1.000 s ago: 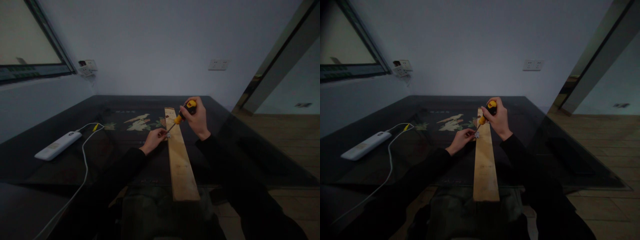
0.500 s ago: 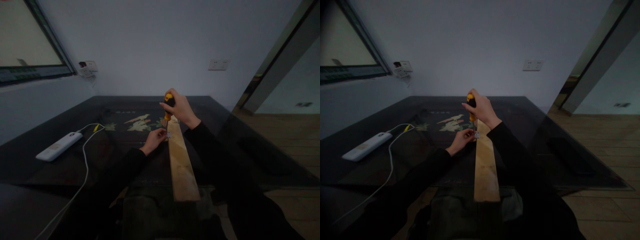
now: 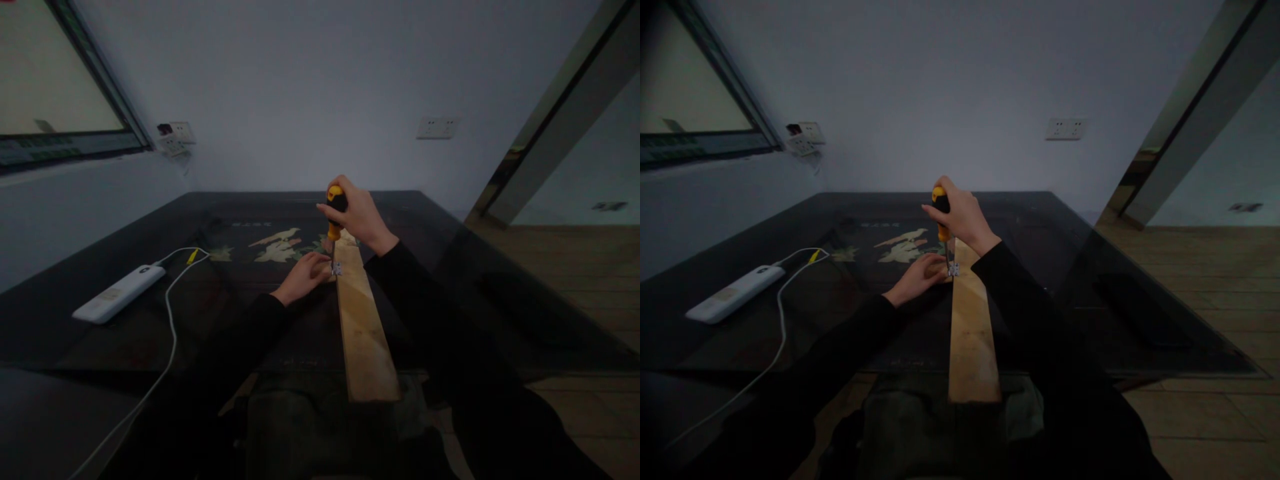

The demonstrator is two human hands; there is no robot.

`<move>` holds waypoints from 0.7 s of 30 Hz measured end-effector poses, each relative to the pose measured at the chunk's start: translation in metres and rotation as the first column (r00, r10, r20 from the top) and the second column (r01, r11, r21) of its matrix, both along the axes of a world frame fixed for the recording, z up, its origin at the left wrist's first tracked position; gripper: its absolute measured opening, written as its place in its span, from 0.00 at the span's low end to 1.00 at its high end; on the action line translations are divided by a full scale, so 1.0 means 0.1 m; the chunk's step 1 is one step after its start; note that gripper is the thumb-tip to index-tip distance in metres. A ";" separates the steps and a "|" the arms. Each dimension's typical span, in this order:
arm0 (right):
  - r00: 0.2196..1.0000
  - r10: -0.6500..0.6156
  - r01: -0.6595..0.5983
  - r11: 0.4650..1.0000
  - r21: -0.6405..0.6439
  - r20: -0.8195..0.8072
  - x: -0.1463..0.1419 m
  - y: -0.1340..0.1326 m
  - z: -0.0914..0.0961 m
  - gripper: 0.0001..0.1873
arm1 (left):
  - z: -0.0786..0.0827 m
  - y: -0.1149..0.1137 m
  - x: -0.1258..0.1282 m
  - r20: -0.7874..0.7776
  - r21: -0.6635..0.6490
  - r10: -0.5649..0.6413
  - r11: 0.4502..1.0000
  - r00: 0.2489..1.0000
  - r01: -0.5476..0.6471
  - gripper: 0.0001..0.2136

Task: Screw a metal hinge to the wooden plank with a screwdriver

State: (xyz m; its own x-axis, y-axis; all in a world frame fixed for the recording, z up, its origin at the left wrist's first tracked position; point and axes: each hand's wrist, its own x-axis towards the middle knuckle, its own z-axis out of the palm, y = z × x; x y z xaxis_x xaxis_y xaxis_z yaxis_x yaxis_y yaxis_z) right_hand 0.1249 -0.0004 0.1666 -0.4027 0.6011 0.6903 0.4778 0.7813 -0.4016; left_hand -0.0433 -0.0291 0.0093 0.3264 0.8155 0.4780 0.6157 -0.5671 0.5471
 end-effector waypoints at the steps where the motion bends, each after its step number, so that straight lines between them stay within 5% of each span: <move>1: 1.000 0.000 0.000 1.000 0.001 -0.001 0.00 0.00 0.00 0.14 | -0.01 0.00 -0.04 -0.045 -0.005 -0.015 1.000 0.999 0.015 0.18; 7: 1.000 0.008 -0.008 1.000 0.010 -0.009 0.00 0.02 0.00 0.14 | -0.14 0.04 -0.14 -0.208 -0.118 -0.108 0.989 0.972 0.085 0.30; 21: 0.999 0.024 -0.025 0.999 0.023 0.049 -0.07 0.03 0.05 0.14 | -0.10 0.04 -0.12 -0.168 -0.109 -0.151 0.985 0.974 0.134 0.20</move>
State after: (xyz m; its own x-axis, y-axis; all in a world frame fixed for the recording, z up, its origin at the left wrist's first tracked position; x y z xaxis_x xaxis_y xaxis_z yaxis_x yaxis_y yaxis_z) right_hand 0.1177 0.0030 0.1714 -0.4505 0.5749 0.6830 0.4773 0.8016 -0.3599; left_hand -0.0550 -0.0255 -0.0006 0.5139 0.7940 0.3248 0.6235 -0.6057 0.4943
